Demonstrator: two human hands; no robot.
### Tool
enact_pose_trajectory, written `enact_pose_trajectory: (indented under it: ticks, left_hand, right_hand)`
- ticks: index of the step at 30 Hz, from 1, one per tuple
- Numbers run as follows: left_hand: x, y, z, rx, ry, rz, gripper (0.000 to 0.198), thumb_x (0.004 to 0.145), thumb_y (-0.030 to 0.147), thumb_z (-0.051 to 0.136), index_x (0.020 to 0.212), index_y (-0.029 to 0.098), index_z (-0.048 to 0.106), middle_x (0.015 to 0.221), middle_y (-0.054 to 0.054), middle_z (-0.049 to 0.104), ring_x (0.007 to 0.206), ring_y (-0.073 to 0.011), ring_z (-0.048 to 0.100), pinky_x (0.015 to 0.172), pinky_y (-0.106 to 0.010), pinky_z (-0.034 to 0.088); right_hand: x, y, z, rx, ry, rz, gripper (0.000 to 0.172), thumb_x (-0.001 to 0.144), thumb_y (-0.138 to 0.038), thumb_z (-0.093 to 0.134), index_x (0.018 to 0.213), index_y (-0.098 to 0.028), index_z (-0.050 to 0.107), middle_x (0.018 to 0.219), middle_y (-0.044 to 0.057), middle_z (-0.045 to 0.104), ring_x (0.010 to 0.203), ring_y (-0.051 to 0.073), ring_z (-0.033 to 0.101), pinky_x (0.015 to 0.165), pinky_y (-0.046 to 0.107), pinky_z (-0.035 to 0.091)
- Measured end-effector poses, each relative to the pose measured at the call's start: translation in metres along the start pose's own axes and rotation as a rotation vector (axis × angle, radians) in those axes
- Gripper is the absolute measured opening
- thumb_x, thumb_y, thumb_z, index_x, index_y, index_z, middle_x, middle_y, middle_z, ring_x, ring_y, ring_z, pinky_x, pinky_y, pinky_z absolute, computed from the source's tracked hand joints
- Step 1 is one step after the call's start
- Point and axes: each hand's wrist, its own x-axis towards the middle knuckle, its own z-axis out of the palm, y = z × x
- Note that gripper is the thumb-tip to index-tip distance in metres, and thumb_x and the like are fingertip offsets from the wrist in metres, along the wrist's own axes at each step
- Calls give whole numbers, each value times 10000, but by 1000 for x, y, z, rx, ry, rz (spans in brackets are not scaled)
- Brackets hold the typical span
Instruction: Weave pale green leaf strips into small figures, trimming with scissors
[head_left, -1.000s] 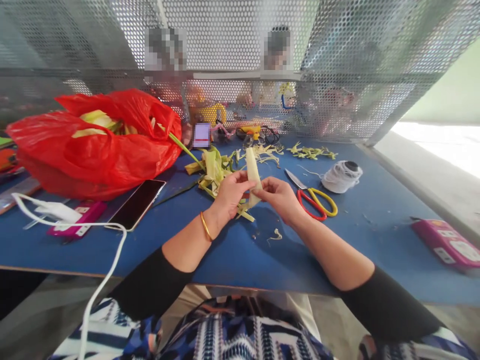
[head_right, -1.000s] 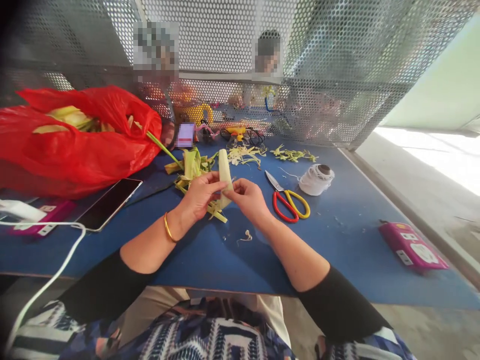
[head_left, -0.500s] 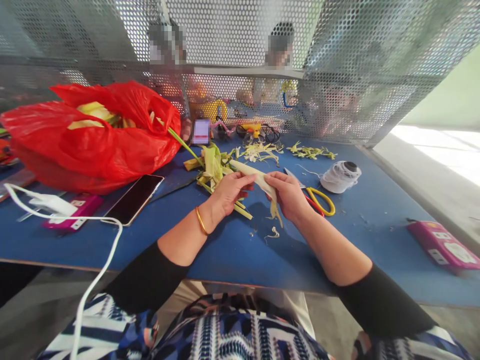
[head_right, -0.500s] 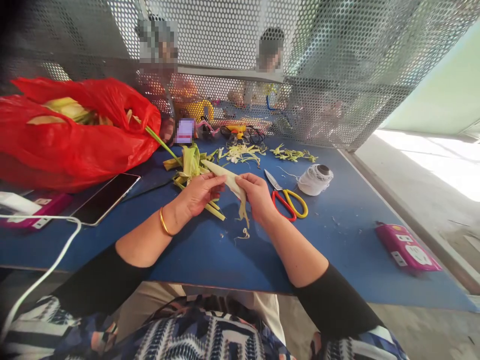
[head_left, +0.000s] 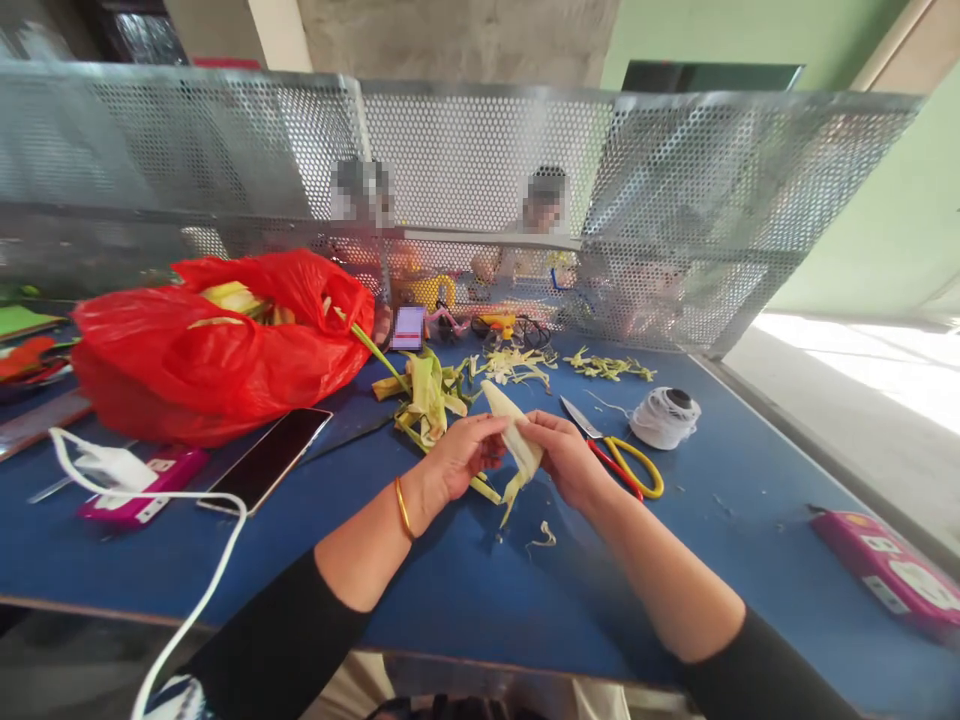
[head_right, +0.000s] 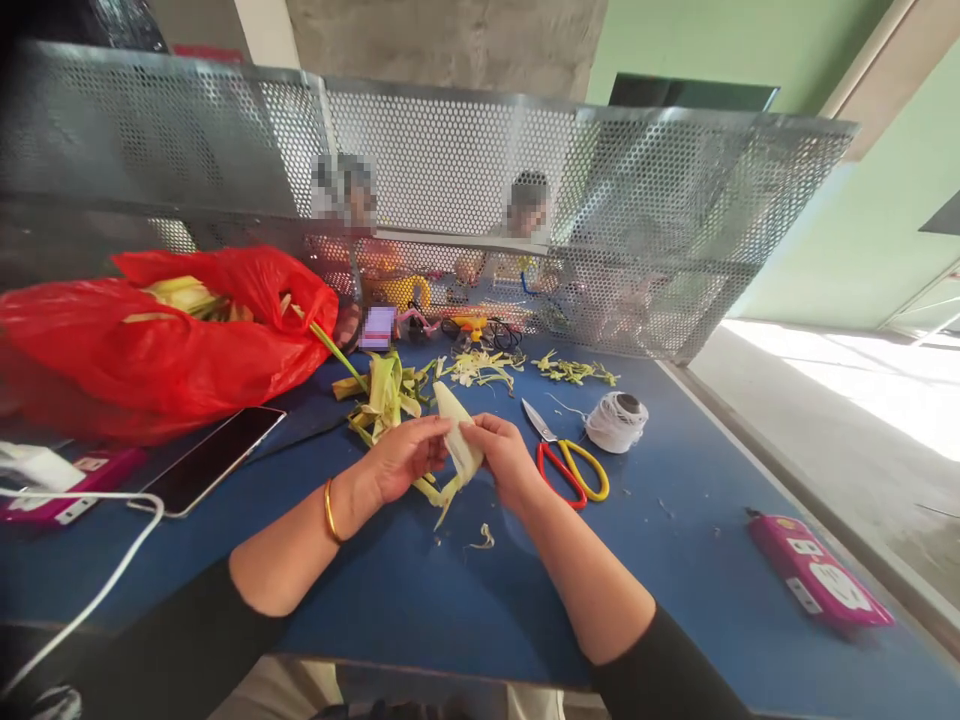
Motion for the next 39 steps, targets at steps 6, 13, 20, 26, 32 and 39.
enact_pose_trajectory:
  ticks: [6, 13, 20, 26, 32, 39]
  left_hand:
    - [-1, 0, 1, 7, -51, 29, 96, 728, 179, 736, 715, 149, 646, 660, -32, 676, 559, -117, 625, 547, -220, 498]
    - [1, -7, -2, 202, -115, 36, 225, 632, 294, 810, 700, 150, 652, 539, 5, 608, 466, -99, 564, 487, -208, 431]
    - [4, -7, -1, 80, -4, 94, 391, 593, 388, 865, 609, 166, 543, 546, 21, 592, 469, -73, 550, 512, -195, 459]
    - [5, -3, -1, 64, 145, 178, 328, 649, 320, 819, 581, 168, 536, 523, 22, 583, 445, -75, 532, 475, -192, 440]
    - [7, 0, -1, 49, 249, 204, 261, 697, 260, 737, 559, 164, 537, 502, 25, 566, 431, -69, 516, 455, -182, 424]
    - [10, 3, -7, -49, 409, 272, 261, 701, 267, 697, 553, 176, 503, 519, 43, 526, 430, -65, 485, 448, -184, 405]
  right_hand:
    - [0, -1, -2, 98, 14, 48, 221, 571, -316, 772, 646, -167, 629, 552, -17, 598, 499, 104, 501, 490, 230, 384]
    - [3, -2, -4, 165, -121, 186, 104, 671, -259, 674, 684, -168, 627, 590, 23, 630, 529, 148, 572, 542, 276, 467]
    - [9, -5, -11, 141, -65, 139, 67, 678, -256, 596, 667, -190, 599, 591, 40, 615, 524, 166, 555, 538, 300, 469]
    - [12, -17, -29, 101, -41, 42, 192, 666, -325, 650, 612, -231, 491, 430, -71, 332, 385, 91, 242, 392, 258, 243]
    - [8, -30, -37, 75, -67, -14, 237, 625, -360, 695, 645, -237, 494, 458, -95, 269, 408, 75, 137, 392, 252, 142]
    - [12, -42, -61, 7, 49, -305, 293, 701, -401, 612, 592, -266, 375, 470, -79, 232, 409, 101, 155, 408, 290, 210]
